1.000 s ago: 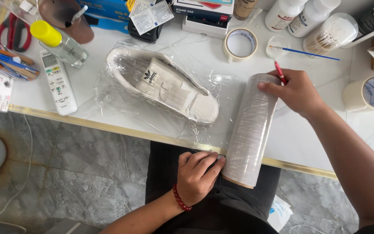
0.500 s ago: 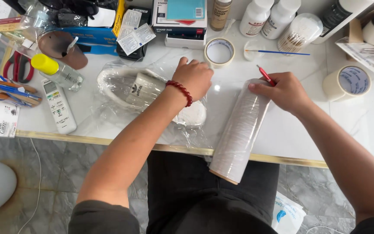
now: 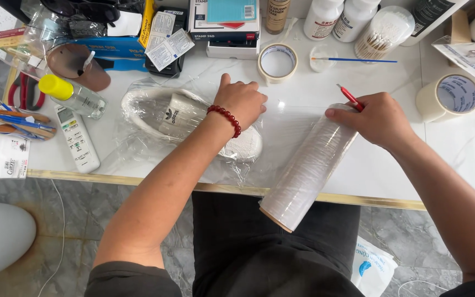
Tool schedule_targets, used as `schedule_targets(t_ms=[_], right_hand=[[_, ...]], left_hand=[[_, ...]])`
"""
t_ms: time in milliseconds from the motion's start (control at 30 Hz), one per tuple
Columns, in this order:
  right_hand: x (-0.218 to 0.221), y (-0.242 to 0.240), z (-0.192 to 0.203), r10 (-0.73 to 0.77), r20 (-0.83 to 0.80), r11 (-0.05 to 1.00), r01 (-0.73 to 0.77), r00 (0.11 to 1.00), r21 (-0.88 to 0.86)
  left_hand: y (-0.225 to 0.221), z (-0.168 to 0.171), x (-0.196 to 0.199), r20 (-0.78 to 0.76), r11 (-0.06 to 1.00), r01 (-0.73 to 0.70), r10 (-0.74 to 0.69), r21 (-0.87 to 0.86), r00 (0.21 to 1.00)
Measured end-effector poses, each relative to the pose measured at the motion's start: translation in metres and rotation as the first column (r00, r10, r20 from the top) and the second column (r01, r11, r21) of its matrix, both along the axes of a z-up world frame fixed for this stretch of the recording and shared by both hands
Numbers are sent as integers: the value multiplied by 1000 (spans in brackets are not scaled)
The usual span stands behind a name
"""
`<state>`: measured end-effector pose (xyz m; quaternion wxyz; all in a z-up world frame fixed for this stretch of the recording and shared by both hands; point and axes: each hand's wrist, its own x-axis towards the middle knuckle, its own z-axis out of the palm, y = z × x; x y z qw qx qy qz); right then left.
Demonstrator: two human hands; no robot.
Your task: The person is wrapping a white shoe in plastic film.
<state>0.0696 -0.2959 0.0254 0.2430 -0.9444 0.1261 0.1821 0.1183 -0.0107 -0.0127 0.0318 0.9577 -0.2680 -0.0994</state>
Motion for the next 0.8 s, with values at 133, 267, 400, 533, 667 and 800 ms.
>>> schedule_targets(t_ms=[133, 267, 400, 533, 667, 800], right_hand=[[-10, -10, -5, -36, 60, 998, 33, 998, 51], [-26, -35, -1, -170, 2, 984, 170, 985, 55], [-52, -90, -2, -302, 100, 953, 298, 948, 59], [-88, -115, 10, -284, 209, 958, 271, 936, 88], [-118, -139, 11, -243, 276, 970, 225, 930, 95], [-145, -211, -23, -244, 203, 963, 211, 948, 169]], left_hand=[[1, 2, -2, -35, 1000, -8, 9, 11, 999], [2, 0, 0, -27, 1000, 0, 0, -8, 1000], [-2, -3, -1, 4, 999, 29, -29, 33, 1000], [-3, 1, -1, -29, 995, 21, -19, 95, 999], [-4, 3, -4, -9, 998, 11, -10, 61, 1000], [-5, 7, -7, -47, 995, -2, 7, 98, 999]])
